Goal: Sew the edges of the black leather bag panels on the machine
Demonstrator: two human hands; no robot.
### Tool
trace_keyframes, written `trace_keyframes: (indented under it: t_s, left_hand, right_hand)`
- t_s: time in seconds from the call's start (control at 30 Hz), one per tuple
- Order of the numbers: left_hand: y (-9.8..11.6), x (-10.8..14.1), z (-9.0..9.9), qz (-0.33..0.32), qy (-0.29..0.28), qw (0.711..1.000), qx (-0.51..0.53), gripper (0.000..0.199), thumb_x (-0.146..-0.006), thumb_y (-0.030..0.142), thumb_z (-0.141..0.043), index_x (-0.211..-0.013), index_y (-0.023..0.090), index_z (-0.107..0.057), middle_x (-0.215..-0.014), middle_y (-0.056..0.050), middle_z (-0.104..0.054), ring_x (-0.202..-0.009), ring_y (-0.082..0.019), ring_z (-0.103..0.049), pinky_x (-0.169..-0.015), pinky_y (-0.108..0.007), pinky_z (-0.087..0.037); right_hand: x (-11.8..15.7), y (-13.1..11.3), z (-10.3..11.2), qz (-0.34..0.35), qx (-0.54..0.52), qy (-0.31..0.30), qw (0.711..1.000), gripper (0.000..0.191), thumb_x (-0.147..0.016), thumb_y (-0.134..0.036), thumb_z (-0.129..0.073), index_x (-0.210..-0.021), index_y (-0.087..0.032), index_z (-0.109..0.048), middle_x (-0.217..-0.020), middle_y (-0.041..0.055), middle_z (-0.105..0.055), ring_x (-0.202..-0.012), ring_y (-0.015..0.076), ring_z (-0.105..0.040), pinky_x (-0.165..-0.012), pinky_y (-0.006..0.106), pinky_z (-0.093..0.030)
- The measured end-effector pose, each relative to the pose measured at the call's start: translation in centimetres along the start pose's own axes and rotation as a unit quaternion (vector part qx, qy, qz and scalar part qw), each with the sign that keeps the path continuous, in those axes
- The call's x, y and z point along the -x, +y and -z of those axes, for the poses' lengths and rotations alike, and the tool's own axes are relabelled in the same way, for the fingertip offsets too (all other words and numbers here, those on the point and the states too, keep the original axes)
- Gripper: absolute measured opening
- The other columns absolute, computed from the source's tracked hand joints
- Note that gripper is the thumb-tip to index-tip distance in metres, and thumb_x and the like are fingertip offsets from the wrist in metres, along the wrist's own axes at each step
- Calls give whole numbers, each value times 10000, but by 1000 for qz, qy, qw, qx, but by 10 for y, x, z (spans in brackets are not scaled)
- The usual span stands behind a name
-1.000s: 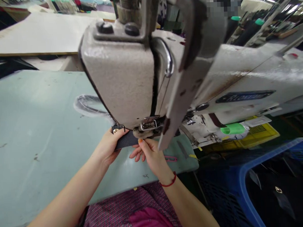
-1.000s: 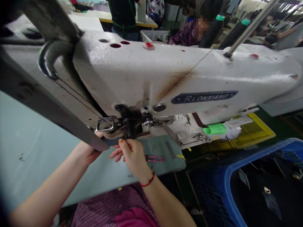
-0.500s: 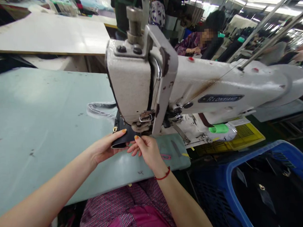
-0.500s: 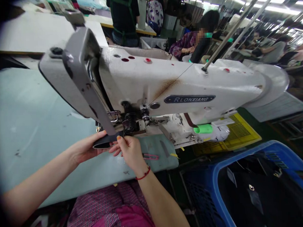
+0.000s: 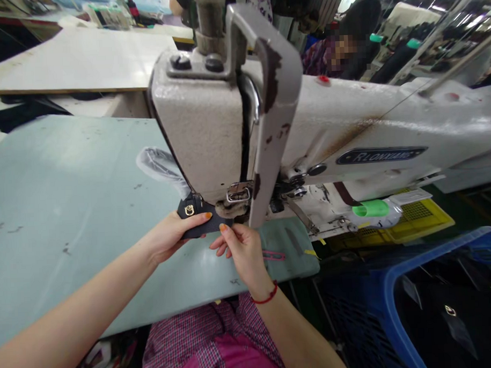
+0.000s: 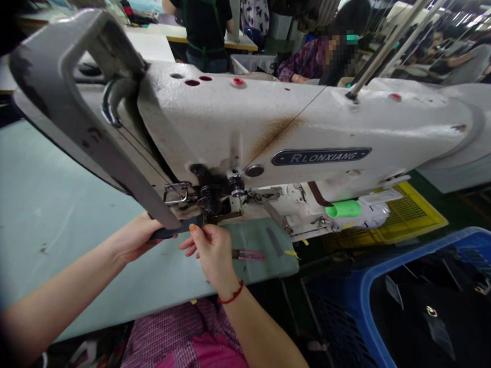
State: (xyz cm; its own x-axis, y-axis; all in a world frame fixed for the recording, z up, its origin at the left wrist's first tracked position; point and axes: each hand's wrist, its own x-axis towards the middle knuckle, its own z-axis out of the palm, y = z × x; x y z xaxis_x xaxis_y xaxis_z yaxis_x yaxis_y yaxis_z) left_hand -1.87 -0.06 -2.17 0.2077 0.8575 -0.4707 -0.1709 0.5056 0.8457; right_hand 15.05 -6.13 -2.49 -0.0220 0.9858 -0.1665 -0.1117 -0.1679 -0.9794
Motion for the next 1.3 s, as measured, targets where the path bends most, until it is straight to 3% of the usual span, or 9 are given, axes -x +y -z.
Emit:
trace_keyframes:
  t_s: [0.37, 0.63, 0.9, 1.1, 1.3]
  left_hand:
    - [5, -5, 0, -16, 21, 999, -25, 269, -546, 277, -887, -742, 143, -761, -747, -63, -716, -601, -135, -595, -512, -199, -508]
    - [5, -14, 7, -37, -2, 999, -37, 305, -648, 323, -844, -865, 129, -753, -861, -96, -743, -689, -175, -652, -595, -248, -539]
    - [3, -9, 3, -62, -7, 998, -9, 283, -646, 291, -847, -848, 118, -749, -789, -101, -734, -591, -163, -615, -543, -253, -509]
    - [0, -1, -6, -68, 52, 996, 13, 355, -617, 330, -865, -863, 105, -743, -874, -126, -749, -696, -208, -667, -602, -286, -535]
    - [-9, 14, -20, -72, 118, 988, 74, 322, -580, 335, -889, -753, 121, -723, -711, -58, -713, -539, -147, -589, -520, -257, -487]
  right_hand:
    - [-5, 6, -9, 8, -25, 27, 999, 476, -948, -507, -518, -640, -164, -636, -656, 62, -716, -482, 108, -599, -454, 194, -402]
    - [-10, 9, -24, 0, -52, 59, 997, 456, -959, -473, -496, -647, -171, -636, -657, 56, -721, -478, 112, -618, -442, 188, -398]
    - [-11, 5, -32, 0, -40, 73, 997, 448, -950, -462, -476, -633, -174, -606, -629, 50, -711, -464, 119, -619, -435, 197, -399]
    - [-14, 10, -32, 1, -47, 70, 996, 462, -939, -469, -483, -591, -182, -581, -592, 40, -693, -430, 117, -586, -428, 208, -388]
    - [-13, 9, -29, -19, -49, 68, 996, 456, -929, -476, -485, -594, -183, -583, -580, 37, -682, -418, 115, -562, -421, 212, -377]
